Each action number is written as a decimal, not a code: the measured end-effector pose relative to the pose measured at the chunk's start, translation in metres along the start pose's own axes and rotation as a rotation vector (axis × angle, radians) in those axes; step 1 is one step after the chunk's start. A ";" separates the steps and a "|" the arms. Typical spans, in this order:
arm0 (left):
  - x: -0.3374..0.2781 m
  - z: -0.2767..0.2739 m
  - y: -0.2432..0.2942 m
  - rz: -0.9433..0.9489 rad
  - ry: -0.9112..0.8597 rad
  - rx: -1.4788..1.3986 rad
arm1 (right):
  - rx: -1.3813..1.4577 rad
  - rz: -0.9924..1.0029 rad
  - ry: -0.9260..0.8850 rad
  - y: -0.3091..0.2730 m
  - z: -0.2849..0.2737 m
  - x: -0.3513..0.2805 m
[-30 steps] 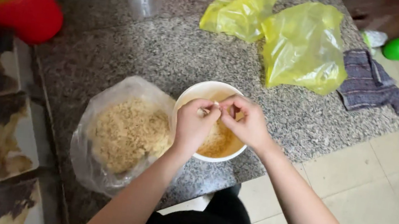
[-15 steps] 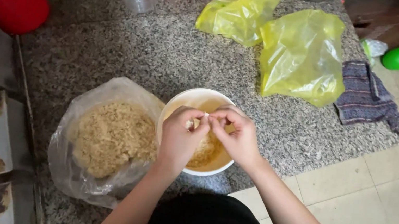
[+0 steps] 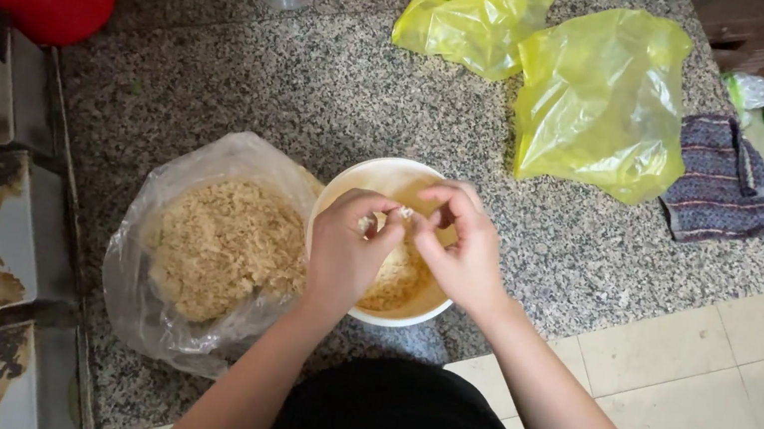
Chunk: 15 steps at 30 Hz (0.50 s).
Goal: Crumbling pieces of cake from a plastic bag into a container.
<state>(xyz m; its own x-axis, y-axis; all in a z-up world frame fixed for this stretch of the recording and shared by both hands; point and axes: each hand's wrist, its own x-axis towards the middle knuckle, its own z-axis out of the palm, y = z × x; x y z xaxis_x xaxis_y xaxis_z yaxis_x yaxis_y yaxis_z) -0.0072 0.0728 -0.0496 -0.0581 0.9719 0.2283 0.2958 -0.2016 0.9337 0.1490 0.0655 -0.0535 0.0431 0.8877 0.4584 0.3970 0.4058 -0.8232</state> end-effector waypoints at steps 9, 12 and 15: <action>-0.002 0.001 0.001 -0.009 -0.087 -0.044 | 0.003 -0.023 -0.030 0.005 -0.002 -0.003; 0.000 0.003 -0.006 -0.019 -0.049 -0.062 | 0.019 -0.011 0.032 0.009 -0.004 -0.003; -0.001 0.001 -0.001 -0.017 -0.038 -0.044 | 0.008 -0.026 0.014 -0.002 -0.004 -0.001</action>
<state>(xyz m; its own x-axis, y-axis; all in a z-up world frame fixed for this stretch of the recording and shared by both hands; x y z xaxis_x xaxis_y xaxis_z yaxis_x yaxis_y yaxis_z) -0.0064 0.0723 -0.0505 -0.0264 0.9790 0.2020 0.2523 -0.1890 0.9490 0.1521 0.0633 -0.0509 0.0460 0.8737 0.4843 0.3907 0.4305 -0.8136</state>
